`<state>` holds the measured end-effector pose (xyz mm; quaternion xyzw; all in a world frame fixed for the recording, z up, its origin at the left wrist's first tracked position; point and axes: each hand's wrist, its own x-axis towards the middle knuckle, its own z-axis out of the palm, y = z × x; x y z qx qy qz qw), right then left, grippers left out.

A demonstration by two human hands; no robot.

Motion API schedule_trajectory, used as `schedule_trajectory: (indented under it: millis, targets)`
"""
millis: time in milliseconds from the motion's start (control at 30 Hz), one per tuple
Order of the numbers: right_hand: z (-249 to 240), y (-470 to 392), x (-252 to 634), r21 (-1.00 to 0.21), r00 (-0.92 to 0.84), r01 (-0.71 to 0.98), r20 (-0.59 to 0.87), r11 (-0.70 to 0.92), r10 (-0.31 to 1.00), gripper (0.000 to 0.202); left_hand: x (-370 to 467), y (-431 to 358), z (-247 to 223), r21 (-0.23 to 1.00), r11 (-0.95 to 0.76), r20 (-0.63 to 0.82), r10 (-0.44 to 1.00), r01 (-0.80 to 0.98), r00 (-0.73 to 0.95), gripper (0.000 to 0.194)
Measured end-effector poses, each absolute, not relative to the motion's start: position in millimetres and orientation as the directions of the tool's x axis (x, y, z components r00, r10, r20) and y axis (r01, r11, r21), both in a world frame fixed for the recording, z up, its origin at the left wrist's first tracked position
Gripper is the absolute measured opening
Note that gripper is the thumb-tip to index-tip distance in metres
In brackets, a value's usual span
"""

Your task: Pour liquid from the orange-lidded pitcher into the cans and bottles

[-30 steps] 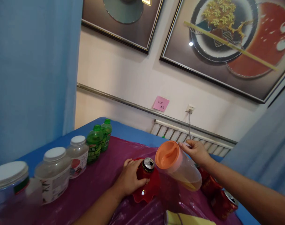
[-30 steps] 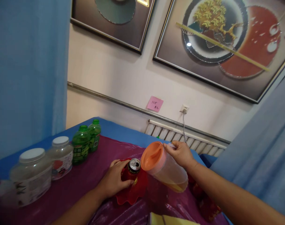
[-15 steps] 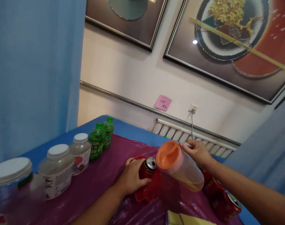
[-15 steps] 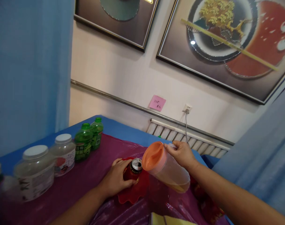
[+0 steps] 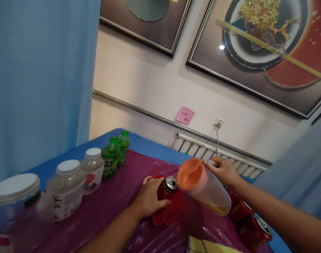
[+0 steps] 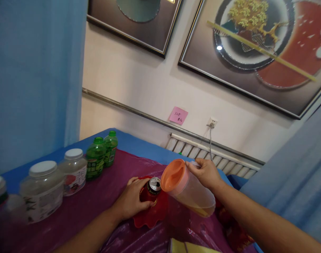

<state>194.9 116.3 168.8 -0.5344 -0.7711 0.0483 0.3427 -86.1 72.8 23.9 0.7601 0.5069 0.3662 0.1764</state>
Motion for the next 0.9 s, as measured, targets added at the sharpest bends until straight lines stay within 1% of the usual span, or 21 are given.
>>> schedule_trajectory:
  millis: [367,900]
  targets:
    - [168.5,116.8,195.7,-0.398,-0.200,0.817,0.482,0.417,0.853,0.055,-86.2,72.1,23.0,0.645,-0.425,0.381,0.899,0.635,0.214,0.074]
    - [168.5,116.0,198.2,-0.411,-0.193,0.809,0.489,0.420,0.851,0.055,-85.5,71.7,25.6,0.646,-0.427,0.381,0.899,0.632,0.217,0.073]
